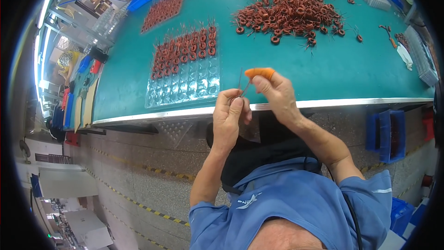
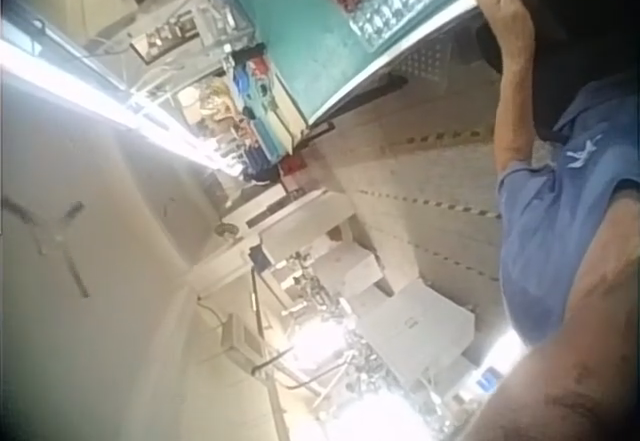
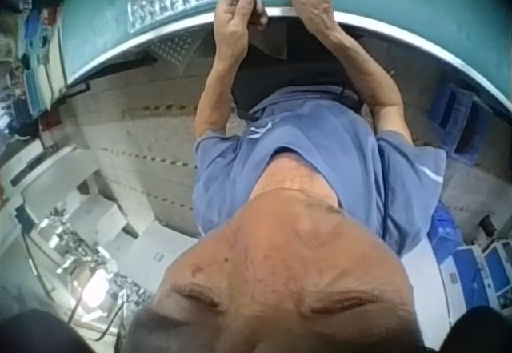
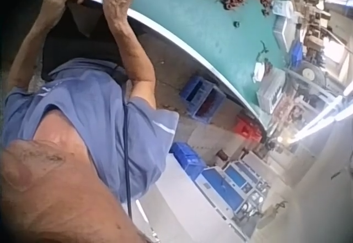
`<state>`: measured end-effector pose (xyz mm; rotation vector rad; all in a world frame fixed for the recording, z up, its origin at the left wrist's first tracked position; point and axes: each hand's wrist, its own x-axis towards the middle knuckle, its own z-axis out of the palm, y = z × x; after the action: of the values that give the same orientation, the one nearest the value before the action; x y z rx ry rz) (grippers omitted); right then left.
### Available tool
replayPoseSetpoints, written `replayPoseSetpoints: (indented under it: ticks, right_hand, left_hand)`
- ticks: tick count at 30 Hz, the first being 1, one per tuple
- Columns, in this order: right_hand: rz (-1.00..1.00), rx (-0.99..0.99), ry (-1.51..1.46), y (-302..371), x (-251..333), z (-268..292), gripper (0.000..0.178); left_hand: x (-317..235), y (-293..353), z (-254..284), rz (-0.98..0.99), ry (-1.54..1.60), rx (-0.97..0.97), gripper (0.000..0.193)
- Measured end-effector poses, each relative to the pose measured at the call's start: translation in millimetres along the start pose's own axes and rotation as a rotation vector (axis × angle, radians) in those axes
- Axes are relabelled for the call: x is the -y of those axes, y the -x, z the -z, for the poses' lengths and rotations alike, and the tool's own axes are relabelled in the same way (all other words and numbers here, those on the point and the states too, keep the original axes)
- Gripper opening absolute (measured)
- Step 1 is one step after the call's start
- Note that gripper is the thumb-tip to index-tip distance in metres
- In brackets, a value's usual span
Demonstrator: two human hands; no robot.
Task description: The person is assembling electronic components by threading wires through small toroidal cores and placing them into a tray.
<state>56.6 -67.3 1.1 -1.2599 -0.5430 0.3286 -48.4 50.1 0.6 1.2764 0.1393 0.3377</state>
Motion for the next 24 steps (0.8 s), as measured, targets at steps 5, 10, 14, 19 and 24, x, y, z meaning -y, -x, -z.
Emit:
replayPoseSetpoints:
  ticks: [5,10,14,19,24]
  right_hand:
    - [0.198,0.031,0.411,-45,7,42,0.028]
    - [0.7,0.129,1.403,-107,-25,106,0.035]
    - [0.761,0.185,1.464,-126,-41,108,0.025]
    - [0.882,0.207,1.55,-119,-42,106,0.014]
    - [0.89,0.071,1.547,-116,-43,104,0.014]
  left_hand:
    - [-8,8,41,-0.193,-0.055,-0.175,0.023]
    - [-19,-9,92,-0.251,-0.227,-0.322,0.009]
    - [-21,-29,158,-0.365,-0.673,-0.512,0.007]
    - [-42,-75,166,-0.475,-1.115,-0.558,0.009]
    - [-27,-122,184,-0.519,-1.355,-0.431,0.012]
